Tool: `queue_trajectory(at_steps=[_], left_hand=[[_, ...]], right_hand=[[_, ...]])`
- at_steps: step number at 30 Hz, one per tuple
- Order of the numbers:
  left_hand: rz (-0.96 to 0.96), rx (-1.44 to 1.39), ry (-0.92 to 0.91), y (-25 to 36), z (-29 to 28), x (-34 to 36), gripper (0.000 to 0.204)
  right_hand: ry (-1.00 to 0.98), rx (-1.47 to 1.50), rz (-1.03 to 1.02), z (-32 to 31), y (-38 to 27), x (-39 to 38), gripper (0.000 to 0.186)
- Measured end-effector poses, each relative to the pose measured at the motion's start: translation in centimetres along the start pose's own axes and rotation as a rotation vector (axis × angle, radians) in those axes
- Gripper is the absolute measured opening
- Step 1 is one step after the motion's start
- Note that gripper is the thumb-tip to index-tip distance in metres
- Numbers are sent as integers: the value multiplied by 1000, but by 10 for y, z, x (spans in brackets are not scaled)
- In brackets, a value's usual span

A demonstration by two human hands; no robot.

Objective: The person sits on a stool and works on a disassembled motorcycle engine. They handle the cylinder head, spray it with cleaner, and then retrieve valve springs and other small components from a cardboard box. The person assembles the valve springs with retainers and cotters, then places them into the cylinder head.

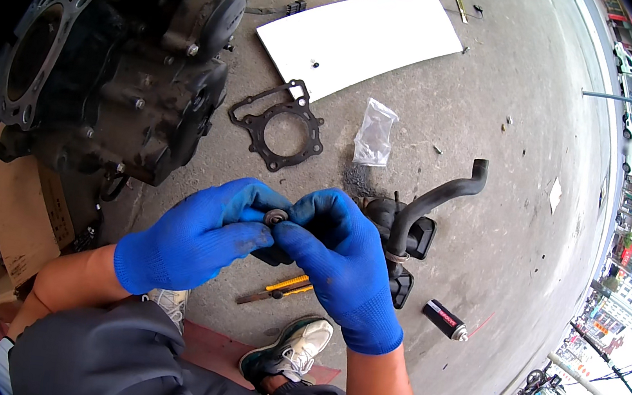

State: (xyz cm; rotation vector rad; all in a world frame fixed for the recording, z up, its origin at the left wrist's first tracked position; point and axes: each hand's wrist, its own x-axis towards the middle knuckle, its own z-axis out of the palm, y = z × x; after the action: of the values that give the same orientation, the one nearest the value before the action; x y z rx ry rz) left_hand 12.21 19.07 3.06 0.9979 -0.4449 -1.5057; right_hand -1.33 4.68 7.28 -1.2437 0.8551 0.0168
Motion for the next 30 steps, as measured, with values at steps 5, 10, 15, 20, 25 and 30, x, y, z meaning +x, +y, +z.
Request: queue_trajectory(at_steps=[5, 10, 15, 20, 25, 30], left_hand=[[17, 3, 9, -1, 2, 0, 31], [51, 174, 33, -2, 2, 0, 29], [65, 469, 9, 7, 2, 0, 31], [26, 37, 37, -3, 0, 0, 35], [25, -133, 17, -5, 1, 4, 37], [0, -161, 33, -1, 3, 4, 34]], right_hand=[[14, 43, 15, 6, -7, -1, 16], [40, 91, 17, 13, -6, 1, 15], [62, -16, -4, 13, -3, 2, 15], [97, -17, -24, 9, 0, 2, 14], [82, 27, -26, 5, -3, 0, 16], [43, -79, -26, 3, -7, -3, 15]])
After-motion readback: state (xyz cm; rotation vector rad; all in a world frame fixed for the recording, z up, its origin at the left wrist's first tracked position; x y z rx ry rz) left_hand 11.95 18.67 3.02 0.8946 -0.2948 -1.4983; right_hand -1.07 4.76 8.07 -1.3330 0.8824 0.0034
